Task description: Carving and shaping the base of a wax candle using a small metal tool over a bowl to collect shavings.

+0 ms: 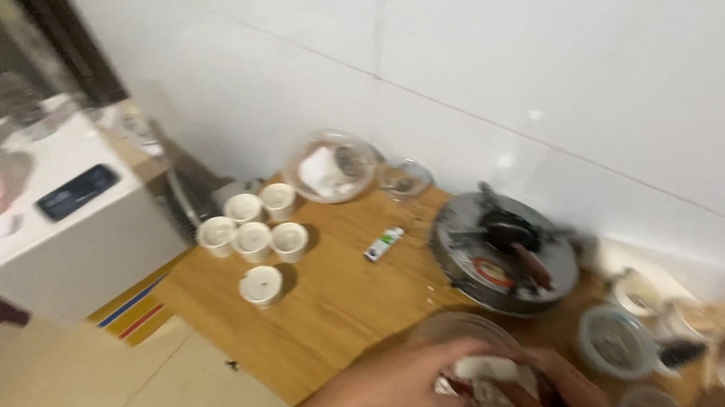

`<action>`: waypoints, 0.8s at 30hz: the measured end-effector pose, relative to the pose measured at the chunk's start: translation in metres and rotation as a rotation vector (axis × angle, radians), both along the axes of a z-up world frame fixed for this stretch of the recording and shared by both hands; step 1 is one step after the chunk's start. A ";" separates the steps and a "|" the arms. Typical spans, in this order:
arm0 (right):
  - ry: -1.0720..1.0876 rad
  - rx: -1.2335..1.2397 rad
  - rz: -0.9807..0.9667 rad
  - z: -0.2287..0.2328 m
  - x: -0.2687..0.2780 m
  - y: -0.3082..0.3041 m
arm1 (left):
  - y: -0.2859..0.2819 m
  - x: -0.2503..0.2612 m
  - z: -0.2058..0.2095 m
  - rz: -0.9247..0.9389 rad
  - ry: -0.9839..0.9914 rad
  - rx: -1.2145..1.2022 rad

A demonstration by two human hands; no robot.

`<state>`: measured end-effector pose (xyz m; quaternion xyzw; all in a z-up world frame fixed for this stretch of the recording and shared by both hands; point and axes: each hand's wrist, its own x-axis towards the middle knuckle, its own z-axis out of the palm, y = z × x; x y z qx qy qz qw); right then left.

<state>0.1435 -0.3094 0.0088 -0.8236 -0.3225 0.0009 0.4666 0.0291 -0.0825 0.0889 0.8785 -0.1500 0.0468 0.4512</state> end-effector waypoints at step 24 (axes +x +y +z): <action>0.041 0.027 -0.093 -0.051 0.009 -0.005 | -0.005 -0.002 -0.038 0.061 0.029 0.062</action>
